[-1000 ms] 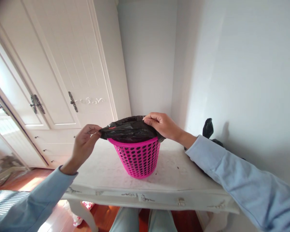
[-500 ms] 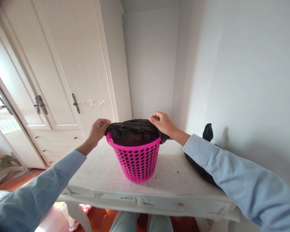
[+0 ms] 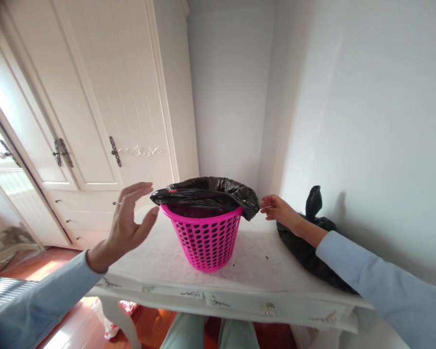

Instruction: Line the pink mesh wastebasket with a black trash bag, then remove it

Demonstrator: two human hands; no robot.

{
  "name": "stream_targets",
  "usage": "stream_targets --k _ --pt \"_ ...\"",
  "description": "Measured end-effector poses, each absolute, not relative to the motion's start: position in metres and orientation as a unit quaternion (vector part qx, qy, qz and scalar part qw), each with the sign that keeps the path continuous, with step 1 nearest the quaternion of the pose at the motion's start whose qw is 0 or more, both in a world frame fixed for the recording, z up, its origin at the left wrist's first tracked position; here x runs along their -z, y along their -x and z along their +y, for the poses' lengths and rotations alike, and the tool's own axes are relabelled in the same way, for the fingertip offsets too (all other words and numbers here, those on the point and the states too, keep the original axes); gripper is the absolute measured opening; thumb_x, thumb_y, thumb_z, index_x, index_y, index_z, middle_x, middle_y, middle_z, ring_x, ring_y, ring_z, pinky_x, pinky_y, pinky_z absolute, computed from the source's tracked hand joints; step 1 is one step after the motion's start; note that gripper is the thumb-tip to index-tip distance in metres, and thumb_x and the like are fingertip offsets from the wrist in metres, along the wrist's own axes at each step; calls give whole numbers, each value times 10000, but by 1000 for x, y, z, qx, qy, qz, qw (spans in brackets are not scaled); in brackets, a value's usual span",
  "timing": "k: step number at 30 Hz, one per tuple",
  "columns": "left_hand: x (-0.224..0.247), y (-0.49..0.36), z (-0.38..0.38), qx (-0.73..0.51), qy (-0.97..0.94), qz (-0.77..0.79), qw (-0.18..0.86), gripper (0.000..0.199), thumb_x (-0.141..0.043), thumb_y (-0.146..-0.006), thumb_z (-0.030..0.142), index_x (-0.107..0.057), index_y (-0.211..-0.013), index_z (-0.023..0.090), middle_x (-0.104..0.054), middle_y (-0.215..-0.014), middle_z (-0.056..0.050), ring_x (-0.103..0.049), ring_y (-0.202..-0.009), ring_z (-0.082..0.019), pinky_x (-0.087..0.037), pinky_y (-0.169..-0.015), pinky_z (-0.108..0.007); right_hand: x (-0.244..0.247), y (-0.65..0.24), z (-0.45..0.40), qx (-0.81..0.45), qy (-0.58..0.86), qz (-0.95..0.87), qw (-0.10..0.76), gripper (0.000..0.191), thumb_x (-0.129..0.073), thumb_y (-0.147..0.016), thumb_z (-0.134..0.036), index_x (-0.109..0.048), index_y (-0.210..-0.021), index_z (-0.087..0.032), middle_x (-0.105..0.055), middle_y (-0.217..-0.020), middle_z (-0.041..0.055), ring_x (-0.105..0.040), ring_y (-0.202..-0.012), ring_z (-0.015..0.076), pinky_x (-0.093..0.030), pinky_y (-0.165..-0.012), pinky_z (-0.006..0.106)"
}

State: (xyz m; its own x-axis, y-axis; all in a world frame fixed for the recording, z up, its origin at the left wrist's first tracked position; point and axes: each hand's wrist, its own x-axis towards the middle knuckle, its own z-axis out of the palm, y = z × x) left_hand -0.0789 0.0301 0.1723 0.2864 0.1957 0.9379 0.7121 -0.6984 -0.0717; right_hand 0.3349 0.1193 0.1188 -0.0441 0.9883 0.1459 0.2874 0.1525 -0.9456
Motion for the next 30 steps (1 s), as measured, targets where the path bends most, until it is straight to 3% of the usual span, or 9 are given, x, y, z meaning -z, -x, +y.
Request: stream_targets --k 3,7,11,17,20,23,27,30 --pt "-180 34 0 378 845 -209 315 334 -616 -891 188 -551 -1216 147 -689 -1142 -131 -644 -1079 -252 -514 -934 -425 -87 -323 119 -297 481 -701 434 505 -711 -631 -226 -587 -1120 -222 -693 -1089 106 -691 -955 263 -599 -747 389" --pt "-176 -6 -2 341 850 -270 298 442 -574 -943 325 -517 -1306 79 -684 -1236 -192 -638 -1160 -314 -527 -927 -467 -66 -297 109 -178 458 -756 432 624 -755 -703 -363 -564 -1276 -206 -652 -1235 153 -662 -1043 287 -614 -783 438" --pt "-169 -19 14 335 829 -330 303 562 -509 -986 418 -447 -1394 35 -708 -1197 -212 -691 -1050 -316 -558 -819 -470 -67 -277 105 -111 445 -751 474 421 -601 -847 -344 -604 -1231 -173 -674 -1186 164 -673 -952 266 -613 -750 430" --pt "-163 -17 22 317 835 -349 284 543 -516 -995 443 -500 -1373 54 -762 -880 -108 -707 -746 -253 -543 -677 -412 -73 -268 111 -60 399 -741 537 213 -479 -873 -245 -655 -986 -204 -716 -1060 132 -664 -1044 289 -549 -945 474" --pt "-164 -5 23 313 857 -309 269 345 -483 -1017 353 -612 -1248 132 -756 -827 -76 -695 -708 -217 -512 -671 -374 -80 -275 108 -66 420 -739 522 177 -441 -858 -200 -617 -864 -219 -678 -913 99 -656 -888 250 -563 -845 428" --pt "-167 14 23 320 875 -270 244 256 -475 -1002 242 -658 -1172 186 -743 -813 -55 -675 -725 -192 -493 -712 -359 -93 -288 104 -79 439 -721 530 198 -408 -911 -241 -604 -895 -216 -631 -869 74 -638 -780 209 -565 -708 367" --pt "-171 45 20 327 890 -263 181 310 -494 -973 155 -641 -1238 219 -727 -877 -45 -651 -814 -184 -500 -809 -361 -120 -302 95 -116 430 -689 572 304 -440 -975 -414 -615 -1097 -197 -661 -978 92 -669 -691 183 -532 -535 312" --pt "-169 68 22 329 892 -282 128 427 -509 -967 131 -574 -1368 264 -731 -1031 -59 -652 -938 -191 -491 -917 -387 -144 -303 85 -169 415 -694 563 436 -498 -956 -545 -609 -1168 -181 -665 -694 31 -638 -533 181 -522 -510 316"
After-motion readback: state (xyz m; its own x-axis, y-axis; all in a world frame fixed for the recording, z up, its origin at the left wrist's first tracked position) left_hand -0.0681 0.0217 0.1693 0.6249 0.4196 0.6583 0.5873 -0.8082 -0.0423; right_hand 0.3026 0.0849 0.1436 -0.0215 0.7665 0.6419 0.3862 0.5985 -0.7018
